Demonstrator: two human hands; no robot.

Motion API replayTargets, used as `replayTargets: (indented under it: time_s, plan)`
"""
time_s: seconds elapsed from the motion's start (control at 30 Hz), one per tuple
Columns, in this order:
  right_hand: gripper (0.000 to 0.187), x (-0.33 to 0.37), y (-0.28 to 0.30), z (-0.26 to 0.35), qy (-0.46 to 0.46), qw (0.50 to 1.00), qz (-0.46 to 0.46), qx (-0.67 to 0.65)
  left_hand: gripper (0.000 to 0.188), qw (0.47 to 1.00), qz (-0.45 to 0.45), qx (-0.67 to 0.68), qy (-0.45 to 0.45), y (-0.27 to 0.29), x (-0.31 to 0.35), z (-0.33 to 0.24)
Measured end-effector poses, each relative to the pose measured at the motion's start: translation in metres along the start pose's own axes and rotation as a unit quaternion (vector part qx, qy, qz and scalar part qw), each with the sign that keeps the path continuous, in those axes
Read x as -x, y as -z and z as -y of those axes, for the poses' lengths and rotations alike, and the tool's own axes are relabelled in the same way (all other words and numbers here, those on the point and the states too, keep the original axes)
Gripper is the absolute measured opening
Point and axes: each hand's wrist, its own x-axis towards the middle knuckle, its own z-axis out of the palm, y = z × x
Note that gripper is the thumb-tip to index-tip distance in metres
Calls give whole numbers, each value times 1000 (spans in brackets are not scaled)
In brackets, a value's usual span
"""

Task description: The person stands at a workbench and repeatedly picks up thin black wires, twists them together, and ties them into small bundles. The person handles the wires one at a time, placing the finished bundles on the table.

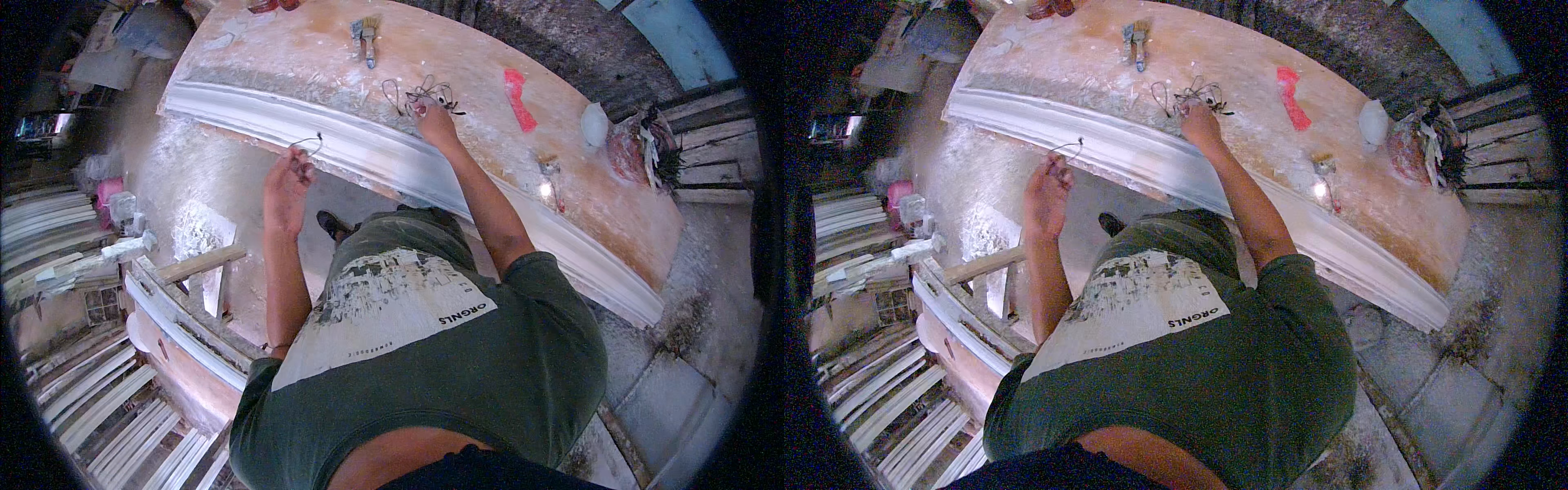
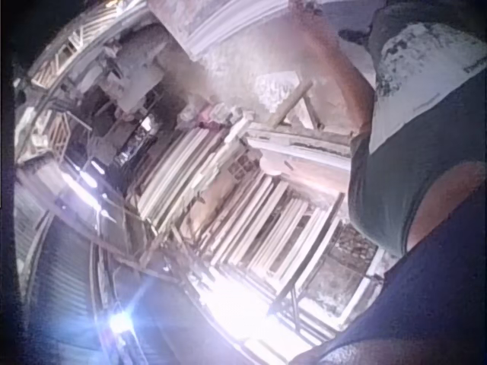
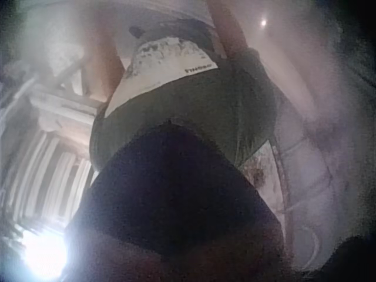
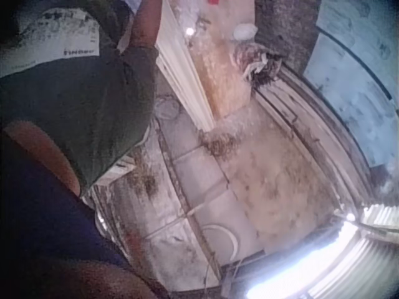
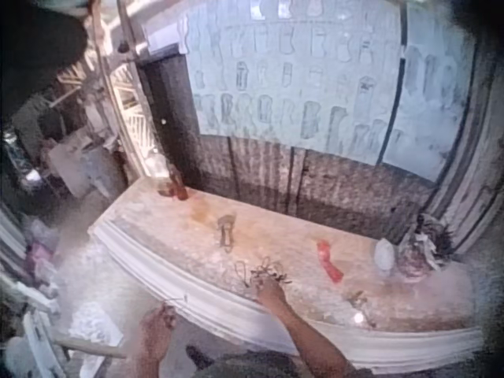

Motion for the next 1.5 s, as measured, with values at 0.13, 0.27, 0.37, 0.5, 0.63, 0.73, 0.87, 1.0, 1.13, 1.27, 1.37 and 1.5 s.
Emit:
replayTargets:
  time_s: [0.13, 0.27, 0.37, 0.5, 0.63, 0.73, 0.87, 1.0, 1.13, 1.27, 1.37, 1.5]
  plan:
    - [24, -1, -11, 33, 1, 995, 51, 80, 22, 999, -6, -43, 0, -18, 2, 15]
    - [27, -14, -19, 36, -49, 970, 119, 208, 20, 999, 14, -35, -4, -26, 1, 15]
    - [27, -14, -11, 43, -54, 976, 102, 186, 21, 1000, -4, -18, -4, -18, 1, 12]
    - [24, -5, -10, 44, -45, 991, 44, 120, 22, 1000, -19, 12, 17, -3, -2, 21]
    - [22, 25, 35, 98, 71, 981, 157, -95, 26, 997, -60, -36, 37, -12, -7, 25]
    - [19, 49, 63, 133, 141, 945, 260, -143, 22, 995, -87, -17, 50, -1, -23, 36]
    - [18, 57, 73, 139, 132, 942, 286, -117, 13, 995, -25, -77, 63, 16, -41, 44]
    - [22, 44, 77, 125, 113, 941, 296, -122, 8, 998, -1, -6, 63, -6, -30, 38]
    - [28, 23, 49, 69, -4, 995, 83, -58, 13, 996, 36, 77, 42, 6, -32, 43]
    - [30, 13, 28, 1, -74, 985, -56, 145, 17, 993, 45, 94, 48, -6, -21, 29]
    - [27, 7, 32, -2, -116, 984, 15, 135, 25, 993, 32, 99, 55, -5, -11, 24]
    - [21, 6, 37, -9, -146, 988, 31, -39, 30, 996, 13, 62, 59, 8, -7, 28]
